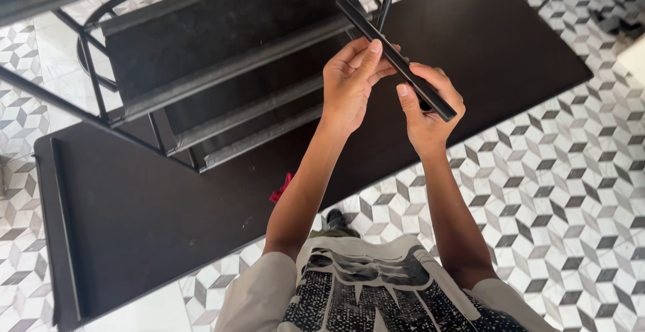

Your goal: The person assembles a black metal shelving unit by inserting vertical poles into the frame and securing them with plastic connectors. They repeatedly pick up poles and connectors from a nearby table, align the parts, and press them into place on the shelving frame.

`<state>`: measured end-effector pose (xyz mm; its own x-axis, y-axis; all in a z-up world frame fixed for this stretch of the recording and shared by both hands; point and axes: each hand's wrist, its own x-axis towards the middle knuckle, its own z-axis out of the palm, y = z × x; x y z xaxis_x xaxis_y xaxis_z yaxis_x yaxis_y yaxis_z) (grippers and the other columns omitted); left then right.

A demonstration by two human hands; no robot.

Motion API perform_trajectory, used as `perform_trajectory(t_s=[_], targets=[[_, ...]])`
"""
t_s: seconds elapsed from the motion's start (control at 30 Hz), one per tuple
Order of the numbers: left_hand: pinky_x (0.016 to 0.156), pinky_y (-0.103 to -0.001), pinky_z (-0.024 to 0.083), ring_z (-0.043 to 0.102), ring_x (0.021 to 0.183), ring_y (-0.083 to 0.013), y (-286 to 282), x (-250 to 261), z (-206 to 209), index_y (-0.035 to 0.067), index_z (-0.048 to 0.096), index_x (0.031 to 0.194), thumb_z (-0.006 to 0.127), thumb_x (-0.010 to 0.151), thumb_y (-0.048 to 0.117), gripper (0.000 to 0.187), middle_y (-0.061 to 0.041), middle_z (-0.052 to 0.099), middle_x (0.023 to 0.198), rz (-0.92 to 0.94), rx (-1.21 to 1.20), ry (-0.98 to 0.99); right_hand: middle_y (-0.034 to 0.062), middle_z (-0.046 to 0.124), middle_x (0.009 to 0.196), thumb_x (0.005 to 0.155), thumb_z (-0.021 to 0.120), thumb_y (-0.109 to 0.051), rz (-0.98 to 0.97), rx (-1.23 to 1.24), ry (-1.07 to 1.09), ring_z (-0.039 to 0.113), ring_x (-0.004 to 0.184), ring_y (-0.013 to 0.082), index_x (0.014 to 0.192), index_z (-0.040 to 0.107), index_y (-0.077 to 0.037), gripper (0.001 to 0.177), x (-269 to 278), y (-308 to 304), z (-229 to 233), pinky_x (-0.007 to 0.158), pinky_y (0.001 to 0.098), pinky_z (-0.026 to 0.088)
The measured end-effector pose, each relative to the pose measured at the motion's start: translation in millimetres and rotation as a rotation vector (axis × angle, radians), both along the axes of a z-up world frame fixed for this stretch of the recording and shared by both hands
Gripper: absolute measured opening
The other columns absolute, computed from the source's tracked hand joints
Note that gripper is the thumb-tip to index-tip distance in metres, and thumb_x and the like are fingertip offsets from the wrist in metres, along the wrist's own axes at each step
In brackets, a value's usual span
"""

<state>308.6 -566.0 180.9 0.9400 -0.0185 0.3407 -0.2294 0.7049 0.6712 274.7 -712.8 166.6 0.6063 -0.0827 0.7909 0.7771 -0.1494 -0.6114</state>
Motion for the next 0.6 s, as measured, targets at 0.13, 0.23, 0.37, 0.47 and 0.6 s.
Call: perform_trajectory(t_s=[0.13, 0.23, 0.37, 0.47, 0.6], targets=[[0.092, -0.044, 0.062, 0.075, 0.100, -0.0259, -2.6, 22.9, 17.2, -0.004, 0.066, 0.117, 0.070, 0.103, 0.021, 0.029, -0.018, 0.073, 0.107, 0.009, 0.017, -0.047, 0.0096, 0.074, 0.114, 0.100, 0.081, -0.011, -0.021, -0.036, -0.054, 0.063, 0.088, 0.0112, 0.125, 0.067, -0.002, 0.029, 31.6, -0.5, 11.6, 0.076, 0.0216, 0.050], [0.090, -0.041, 0.061, 0.074, 0.096, -0.0240, -1.1, 39.4, 29.9, -0.004, 0.067, 0.118, 0.071, 0.101, 0.022, 0.032, -0.018, 0.075, 0.107, 0.033, 0.064, -0.047, 0.0105, 0.073, 0.115, 0.100, 0.081, -0.009, -0.019, -0.039, -0.059, 0.062, 0.090, 0.0113, 0.126, 0.067, -0.002, 0.030, 50.7, 2.0, 18.2, 0.078, 0.0222, 0.050], [0.088, -0.037, 0.060, 0.073, 0.095, -0.0215, 4.2, 57.9, 45.5, -0.006, 0.068, 0.118, 0.073, 0.101, 0.022, 0.033, -0.017, 0.076, 0.105, 0.101, 0.158, -0.101, 0.0118, 0.072, 0.119, 0.105, 0.080, -0.006, 0.018, -0.027, -0.112, 0.066, 0.091, 0.0126, 0.134, 0.065, -0.002, 0.032, 73.4, 10.8, 28.1, 0.081, 0.0227, 0.053], [0.088, -0.036, 0.059, 0.073, 0.094, -0.0200, 6.1, 69.1, 53.7, -0.006, 0.067, 0.119, 0.074, 0.099, 0.021, 0.034, -0.014, 0.076, 0.104, 0.105, 0.156, -0.126, 0.0144, 0.072, 0.121, 0.102, 0.076, -0.005, 0.085, 0.072, -0.041, 0.060, 0.072, 0.0084, 0.132, 0.064, 0.001, 0.033, 88.1, 17.7, 34.7, 0.063, 0.0209, 0.048], [0.089, -0.036, 0.059, 0.072, 0.094, -0.0180, 6.0, 83.2, 64.6, -0.008, 0.067, 0.120, 0.074, 0.100, 0.018, 0.033, -0.012, 0.075, 0.105, 0.143, 0.174, -0.169, 0.0158, 0.074, 0.112, 0.107, 0.069, -0.006, 0.155, 0.175, -0.062, 0.057, 0.062, 0.0082, 0.135, 0.062, 0.003, 0.030, 108.8, 26.5, 42.2, 0.048, 0.0194, 0.043]])
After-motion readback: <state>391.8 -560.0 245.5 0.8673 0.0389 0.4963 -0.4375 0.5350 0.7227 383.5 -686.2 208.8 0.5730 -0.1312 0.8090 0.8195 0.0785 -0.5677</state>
